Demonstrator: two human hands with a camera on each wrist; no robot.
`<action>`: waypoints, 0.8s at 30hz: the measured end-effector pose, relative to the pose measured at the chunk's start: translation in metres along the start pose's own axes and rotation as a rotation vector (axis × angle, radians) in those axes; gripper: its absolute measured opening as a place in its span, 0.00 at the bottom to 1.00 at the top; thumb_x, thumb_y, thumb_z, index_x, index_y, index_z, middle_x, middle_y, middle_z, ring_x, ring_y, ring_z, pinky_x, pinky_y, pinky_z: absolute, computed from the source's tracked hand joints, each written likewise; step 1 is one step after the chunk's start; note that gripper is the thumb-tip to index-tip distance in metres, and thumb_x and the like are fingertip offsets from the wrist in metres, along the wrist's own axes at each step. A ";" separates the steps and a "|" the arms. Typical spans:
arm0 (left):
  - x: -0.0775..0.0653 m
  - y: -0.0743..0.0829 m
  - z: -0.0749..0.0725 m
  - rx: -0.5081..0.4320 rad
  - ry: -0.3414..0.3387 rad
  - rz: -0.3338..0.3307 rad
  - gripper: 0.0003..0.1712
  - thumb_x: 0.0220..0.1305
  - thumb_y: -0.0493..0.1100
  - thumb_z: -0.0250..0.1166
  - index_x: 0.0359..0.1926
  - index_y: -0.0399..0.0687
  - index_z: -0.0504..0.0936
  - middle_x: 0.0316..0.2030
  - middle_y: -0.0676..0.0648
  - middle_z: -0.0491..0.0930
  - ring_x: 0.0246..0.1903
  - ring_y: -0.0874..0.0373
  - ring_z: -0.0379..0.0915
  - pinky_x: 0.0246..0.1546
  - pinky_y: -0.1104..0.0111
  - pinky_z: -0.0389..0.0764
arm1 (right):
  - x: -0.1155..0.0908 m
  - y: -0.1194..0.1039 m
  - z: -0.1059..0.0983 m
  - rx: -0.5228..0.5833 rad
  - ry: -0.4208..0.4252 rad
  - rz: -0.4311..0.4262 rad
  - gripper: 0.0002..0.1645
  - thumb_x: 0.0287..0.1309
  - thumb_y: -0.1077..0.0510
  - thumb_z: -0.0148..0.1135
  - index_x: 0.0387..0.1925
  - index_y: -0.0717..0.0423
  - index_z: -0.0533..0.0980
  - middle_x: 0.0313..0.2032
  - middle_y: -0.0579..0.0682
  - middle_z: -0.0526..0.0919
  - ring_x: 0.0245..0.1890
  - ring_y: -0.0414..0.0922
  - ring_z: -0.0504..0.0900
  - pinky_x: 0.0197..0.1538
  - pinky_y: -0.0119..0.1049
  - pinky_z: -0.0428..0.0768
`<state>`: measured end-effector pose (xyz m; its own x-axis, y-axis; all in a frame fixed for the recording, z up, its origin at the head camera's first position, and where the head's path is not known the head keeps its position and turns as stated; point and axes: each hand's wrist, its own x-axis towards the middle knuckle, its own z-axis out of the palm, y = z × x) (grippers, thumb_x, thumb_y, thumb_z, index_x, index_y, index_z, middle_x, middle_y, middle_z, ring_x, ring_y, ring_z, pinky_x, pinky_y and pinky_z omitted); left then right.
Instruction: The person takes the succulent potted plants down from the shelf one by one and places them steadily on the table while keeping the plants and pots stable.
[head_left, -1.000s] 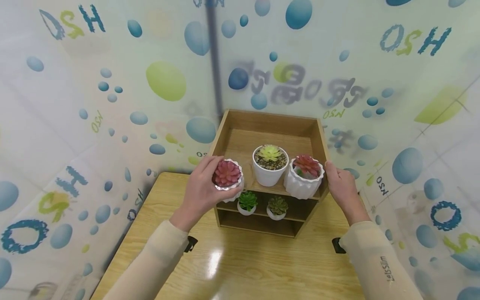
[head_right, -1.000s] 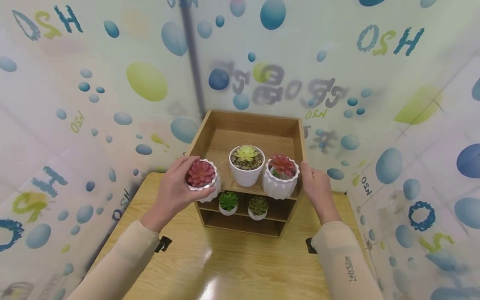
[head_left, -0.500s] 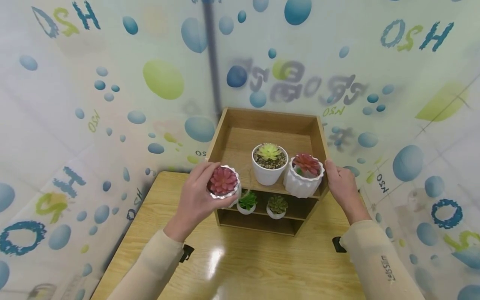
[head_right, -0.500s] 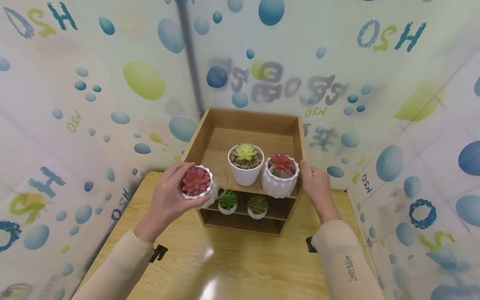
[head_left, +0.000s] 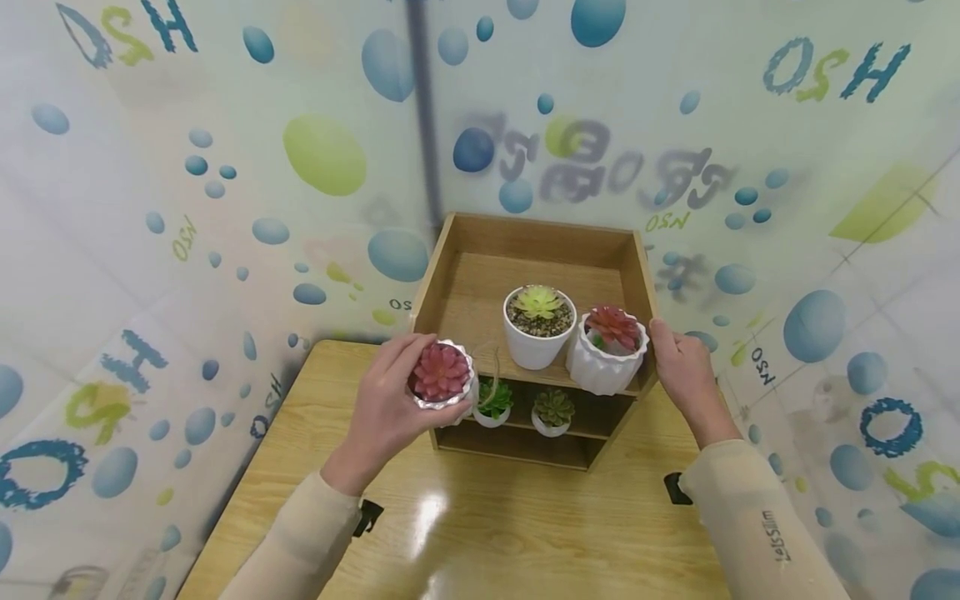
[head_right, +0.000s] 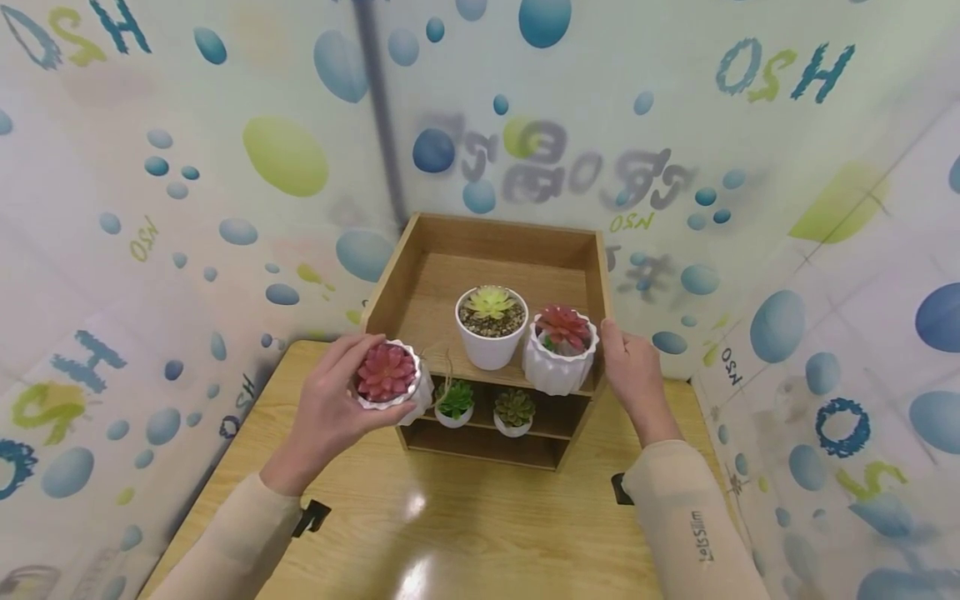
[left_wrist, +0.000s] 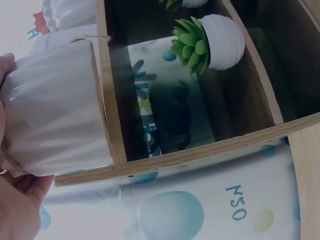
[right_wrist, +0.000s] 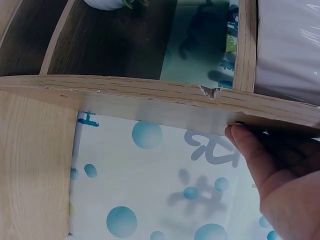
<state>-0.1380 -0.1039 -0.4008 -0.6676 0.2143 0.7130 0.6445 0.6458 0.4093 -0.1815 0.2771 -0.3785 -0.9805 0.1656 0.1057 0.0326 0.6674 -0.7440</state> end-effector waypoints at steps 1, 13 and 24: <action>-0.001 0.000 0.000 -0.004 -0.001 -0.001 0.50 0.33 0.53 0.88 0.58 0.34 0.81 0.53 0.37 0.80 0.53 0.43 0.76 0.53 0.49 0.84 | 0.000 0.000 0.000 0.001 -0.001 0.002 0.38 0.79 0.41 0.37 0.10 0.49 0.62 0.21 0.54 0.69 0.33 0.55 0.71 0.32 0.40 0.67; -0.013 0.000 -0.002 -0.025 -0.009 -0.003 0.50 0.33 0.53 0.88 0.58 0.35 0.81 0.53 0.38 0.79 0.53 0.45 0.77 0.52 0.50 0.84 | 0.002 0.002 -0.001 -0.002 -0.018 0.018 0.37 0.79 0.39 0.36 0.11 0.49 0.61 0.22 0.52 0.68 0.35 0.54 0.71 0.33 0.40 0.67; -0.033 -0.006 0.001 -0.040 -0.033 -0.017 0.51 0.33 0.52 0.88 0.59 0.35 0.80 0.53 0.40 0.79 0.52 0.48 0.77 0.49 0.52 0.86 | 0.001 0.001 -0.001 0.004 -0.035 0.020 0.38 0.79 0.38 0.36 0.12 0.49 0.61 0.21 0.51 0.67 0.34 0.53 0.71 0.34 0.40 0.67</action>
<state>-0.1200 -0.1142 -0.4273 -0.6899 0.2283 0.6869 0.6472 0.6196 0.4441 -0.1820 0.2786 -0.3786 -0.9859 0.1531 0.0678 0.0512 0.6612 -0.7485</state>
